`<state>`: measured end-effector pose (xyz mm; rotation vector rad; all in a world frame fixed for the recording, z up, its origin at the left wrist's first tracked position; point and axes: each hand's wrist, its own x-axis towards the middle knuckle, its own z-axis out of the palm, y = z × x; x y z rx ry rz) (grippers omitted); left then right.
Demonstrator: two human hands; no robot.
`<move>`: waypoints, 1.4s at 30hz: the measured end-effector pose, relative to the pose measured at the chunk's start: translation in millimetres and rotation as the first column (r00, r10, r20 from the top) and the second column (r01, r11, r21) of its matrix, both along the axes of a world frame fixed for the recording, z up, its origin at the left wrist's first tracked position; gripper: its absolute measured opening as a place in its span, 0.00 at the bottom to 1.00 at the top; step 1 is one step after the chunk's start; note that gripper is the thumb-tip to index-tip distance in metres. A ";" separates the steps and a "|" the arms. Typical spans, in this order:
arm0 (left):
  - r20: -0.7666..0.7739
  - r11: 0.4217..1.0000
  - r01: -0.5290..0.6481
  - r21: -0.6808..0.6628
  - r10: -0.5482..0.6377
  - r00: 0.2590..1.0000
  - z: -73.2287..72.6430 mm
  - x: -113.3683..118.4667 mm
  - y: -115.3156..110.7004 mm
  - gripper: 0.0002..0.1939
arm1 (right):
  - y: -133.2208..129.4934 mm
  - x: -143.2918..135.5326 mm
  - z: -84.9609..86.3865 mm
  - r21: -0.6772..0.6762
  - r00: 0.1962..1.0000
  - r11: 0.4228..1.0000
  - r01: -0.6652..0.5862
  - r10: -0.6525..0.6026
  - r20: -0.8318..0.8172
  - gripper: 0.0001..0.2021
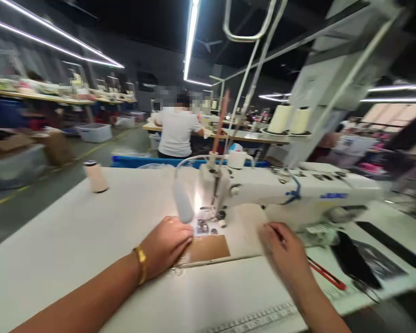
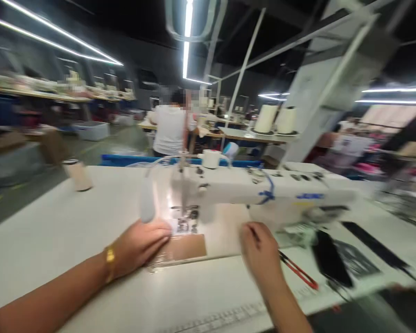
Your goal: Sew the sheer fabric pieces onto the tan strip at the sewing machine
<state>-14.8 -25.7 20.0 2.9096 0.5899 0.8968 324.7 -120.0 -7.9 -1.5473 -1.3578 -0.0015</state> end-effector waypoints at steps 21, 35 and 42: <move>0.051 0.976 -0.024 -0.216 0.036 0.998 -34.4 -5.7 25.0 0.16 | -0.6 17.8 18.4 -0.312 0.977 0.926 -0.214 0.197 -0.087 0.07; 0.061 0.220 0.029 -0.975 0.139 0.988 -3.1 36.6 -36.3 0.40 | -30.5 -62.9 20.9 -0.207 0.740 0.819 -0.535 0.336 -0.582 0.13; -0.091 0.318 -0.173 -0.932 0.255 0.963 8.2 21.5 -23.2 0.20 | -23.7 -75.0 26.6 -0.240 0.856 0.839 -0.489 0.408 -0.318 0.09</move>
